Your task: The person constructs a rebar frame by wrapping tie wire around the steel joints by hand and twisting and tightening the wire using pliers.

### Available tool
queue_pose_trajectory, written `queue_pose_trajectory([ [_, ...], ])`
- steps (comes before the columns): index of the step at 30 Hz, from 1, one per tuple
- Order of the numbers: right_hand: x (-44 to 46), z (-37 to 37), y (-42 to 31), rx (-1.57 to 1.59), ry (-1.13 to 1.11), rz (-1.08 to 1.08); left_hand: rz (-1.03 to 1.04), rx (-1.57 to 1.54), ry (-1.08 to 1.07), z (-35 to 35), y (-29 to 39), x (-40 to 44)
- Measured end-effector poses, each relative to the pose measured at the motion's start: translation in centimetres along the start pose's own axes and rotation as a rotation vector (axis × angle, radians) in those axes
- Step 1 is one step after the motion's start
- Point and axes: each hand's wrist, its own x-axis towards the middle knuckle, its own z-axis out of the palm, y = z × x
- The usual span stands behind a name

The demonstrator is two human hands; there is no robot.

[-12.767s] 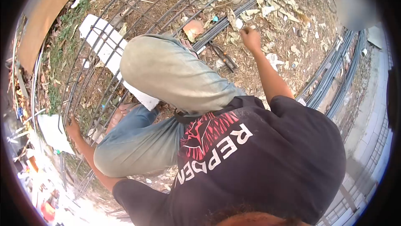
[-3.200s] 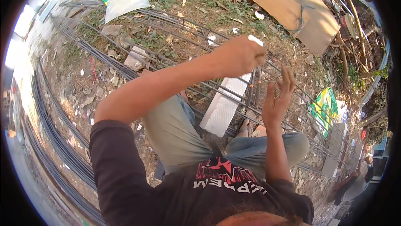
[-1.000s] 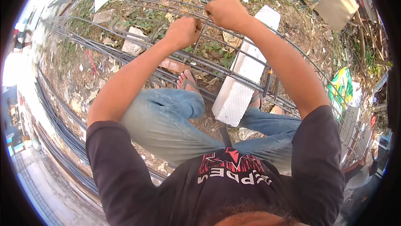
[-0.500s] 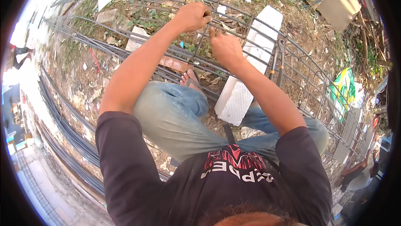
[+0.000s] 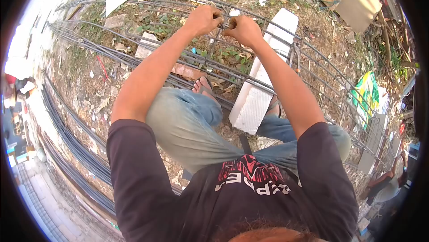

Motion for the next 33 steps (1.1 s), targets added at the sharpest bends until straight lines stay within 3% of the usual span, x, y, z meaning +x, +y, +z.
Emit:
queue_pose_trajectory([
  [2, 1.5, 0.1, 0.3, 0.005, -0.114, 0.058, 0.011, -0.003, 0.002, -0.1, -0.2, 0.1],
  [8, 3.2, 1.1, 0.9, 0.028, -0.294, -0.049, -0.023, -0.091, -0.011, -0.2, -0.7, 0.2],
  [12, 0.5, 1.5, 0.1, -0.176, -0.041, -0.188, -0.118, -0.259, -0.067, 0.0, -1.0, 0.3],
  [16, -0.3, 1.0, -1.2, -0.240, -0.084, -0.015, -0.153, -0.276, -0.050, 0.3, -0.8, 0.4],
  [19, 1.0, 2.1, -1.1, -0.166, -0.151, 0.038, -0.181, -0.273, -0.044, 0.0, -0.4, 0.0],
  [22, 3.4, 1.9, 1.3, 0.539, -0.560, 0.106, -0.183, -0.290, -0.032, 0.0, -0.4, -0.1],
  [25, 3.8, 1.9, 1.5, 0.521, -0.536, 0.066, -0.170, -0.272, -0.031, -0.5, -0.2, -0.2],
  [28, 2.3, -0.2, 0.3, 0.169, -0.398, -0.070, -0.166, -0.267, -0.027, -0.3, -0.5, -0.3],
  [33, 1.2, -1.2, 2.1, 0.252, -0.151, -0.177, -0.172, -0.302, -0.027, -0.3, -0.5, -0.6],
])
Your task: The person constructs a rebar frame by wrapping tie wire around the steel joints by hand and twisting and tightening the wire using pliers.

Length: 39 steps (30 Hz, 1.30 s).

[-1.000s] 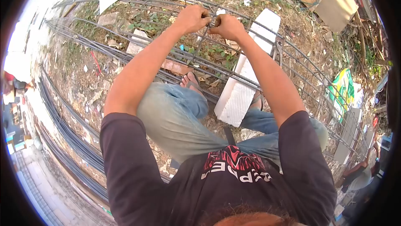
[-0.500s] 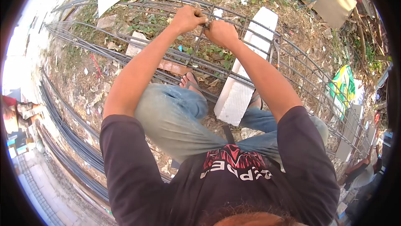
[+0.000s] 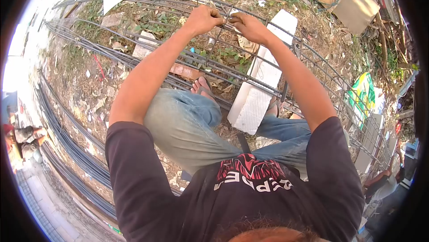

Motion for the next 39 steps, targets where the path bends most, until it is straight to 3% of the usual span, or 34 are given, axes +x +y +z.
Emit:
queue_pose_trajectory([
  [2, 0.2, -0.1, -0.7, -0.010, 0.036, 0.019, 0.032, -0.010, -0.001, 0.2, -0.2, 0.2],
  [6, 0.3, -0.5, -1.5, -0.235, 0.176, 0.260, 0.023, 0.000, 0.008, -0.1, 0.4, 0.1],
  [10, 2.2, 0.4, 1.3, -0.397, -0.148, 0.339, 0.002, 0.002, 0.001, -0.2, 0.6, 0.2],
  [14, 2.1, -2.1, -1.1, 0.018, -0.001, 0.328, 0.015, -0.052, -0.005, 0.0, 0.0, 0.2],
  [18, -0.1, -0.1, -7.2, -0.387, -0.002, 0.076, -0.077, -0.077, -0.041, -0.7, 0.4, 0.2],
  [21, -3.5, 3.0, -9.2, -0.482, 0.053, -0.019, 0.017, -0.036, -0.027, -0.6, 0.1, 0.7],
  [24, -2.9, 5.2, -9.9, -0.357, 0.070, 0.083, 0.084, 0.115, -0.058, -0.3, 1.0, 1.6],
  [27, -2.3, 8.1, -10.9, -0.220, 0.099, 0.070, 0.283, 0.395, -0.114, -0.7, 1.9, 2.2],
  [30, -3.7, 6.6, -11.7, -0.226, 0.011, 0.079, 0.238, 0.387, -0.216, -2.1, 2.7, 1.5],
  [31, -4.3, 5.3, -12.1, -0.285, -0.051, 0.052, 0.301, 0.375, -0.101, -1.6, 1.4, 1.4],
  [34, -5.9, 1.1, -11.7, -0.385, -0.149, -0.025, -0.010, 0.627, -0.130, -3.3, 4.5, -0.5],
  [36, -4.8, -2.1, -10.2, -0.354, -0.105, -0.092, -0.115, 0.391, -0.296, -3.2, 4.0, -1.1],
  [37, -3.8, -4.8, -10.3, -0.207, -0.098, 0.024, -0.167, 0.269, -0.373, -3.2, 3.7, -1.5],
  [39, -1.4, -6.5, -6.3, -0.173, 0.288, 0.073, -0.250, 0.116, -0.420, -2.5, 3.1, -2.3],
])
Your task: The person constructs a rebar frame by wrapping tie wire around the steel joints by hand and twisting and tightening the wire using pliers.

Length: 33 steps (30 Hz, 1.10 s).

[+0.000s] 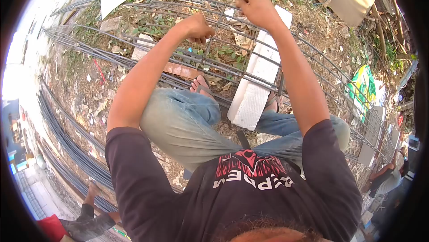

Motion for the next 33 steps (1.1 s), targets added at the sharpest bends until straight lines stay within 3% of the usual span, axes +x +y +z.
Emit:
queue_pose_trajectory([
  [2, 1.0, 0.8, 0.8, -0.083, -0.056, -0.099, -0.032, -0.135, -0.058, -0.2, -0.3, 0.1],
  [8, 1.6, 6.0, 0.8, -0.195, -0.219, -0.332, -0.162, -0.920, -0.003, 0.2, 0.2, 0.6],
  [10, 2.3, 6.8, 2.3, -0.128, -0.253, -0.266, -0.184, -1.050, 0.026, 0.3, -0.3, 0.6],
  [13, 2.2, 7.0, 3.2, -0.035, -0.272, -0.179, -0.136, -0.933, -0.025, -1.7, -4.1, 2.3],
  [15, 0.5, 6.2, 2.5, -0.036, -0.282, -0.073, -0.145, -0.713, 0.121, -2.0, -3.7, 1.9],
  [17, -1.9, 7.3, 0.9, -0.025, -0.204, -0.102, -0.067, -0.385, 0.261, -2.1, -3.4, 2.2],
  [21, -3.2, 7.8, -1.2, -0.114, 0.011, -0.045, 0.047, -0.073, 0.316, -3.2, -1.8, 2.5],
  [28, -1.7, 8.5, 1.1, -0.183, -0.017, -0.193, 0.036, -0.215, 0.165, -3.7, -4.1, 1.5],
  [33, -3.2, 10.2, 0.1, -0.184, 0.141, -0.144, 0.123, 0.179, 0.467, -3.1, -4.6, 4.3],
])
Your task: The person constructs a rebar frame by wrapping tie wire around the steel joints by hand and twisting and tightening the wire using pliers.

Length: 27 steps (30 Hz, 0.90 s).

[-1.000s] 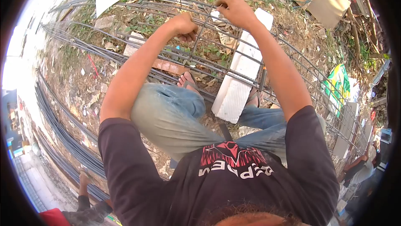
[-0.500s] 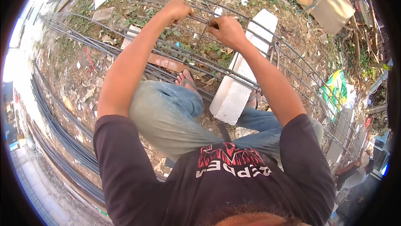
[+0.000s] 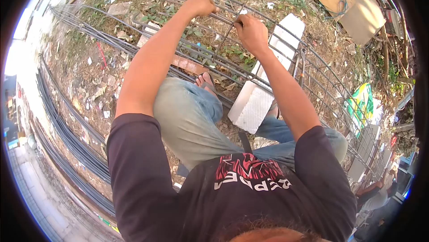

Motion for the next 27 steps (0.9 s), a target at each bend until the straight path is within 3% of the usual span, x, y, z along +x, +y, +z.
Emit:
queue_pose_trajectory([
  [3, -0.4, 0.6, -1.3, -0.106, 0.056, 0.044, 0.071, 0.156, 0.210, 0.0, 2.7, 0.5],
  [6, -0.5, 1.6, -1.9, -0.171, 0.026, 0.040, 0.338, 0.337, 0.405, -0.3, 5.5, 0.7],
  [9, 0.6, 1.1, -1.5, -0.180, -0.062, -0.158, 0.516, 0.573, 0.251, -1.3, 11.2, -0.1],
  [12, 2.8, 0.3, -0.2, -0.066, -0.120, -0.405, 0.601, 0.592, 0.230, -1.9, 14.3, -2.1],
  [14, 4.0, -0.6, -0.6, 0.193, -0.033, -0.545, 0.501, 0.565, 0.254, -2.9, 14.9, -3.0],
  [17, 5.4, -2.1, -1.6, 0.216, -0.196, -0.417, 0.394, 0.460, 0.377, -4.7, 15.2, -4.0],
  [20, 6.3, 0.6, -1.2, 0.002, 0.037, -0.537, 0.356, 0.356, 0.453, -8.2, 16.0, -6.7],
  [22, 7.3, 1.0, -0.6, -0.168, -0.278, -0.264, 0.423, 0.297, 0.428, -9.6, 14.7, -8.7],
  [24, 8.3, 1.4, -0.1, -0.296, -0.526, -0.091, 0.205, 0.312, 0.363, -8.6, 12.5, -8.0],
  [26, 9.3, 0.7, -0.6, -0.400, -0.707, -0.033, 0.081, 0.282, 0.314, -7.5, 10.3, -8.3],
  [27, 9.1, -0.5, -1.0, -0.466, -0.661, -0.062, 0.067, 0.244, 0.295, -7.3, 9.1, -8.8],
])
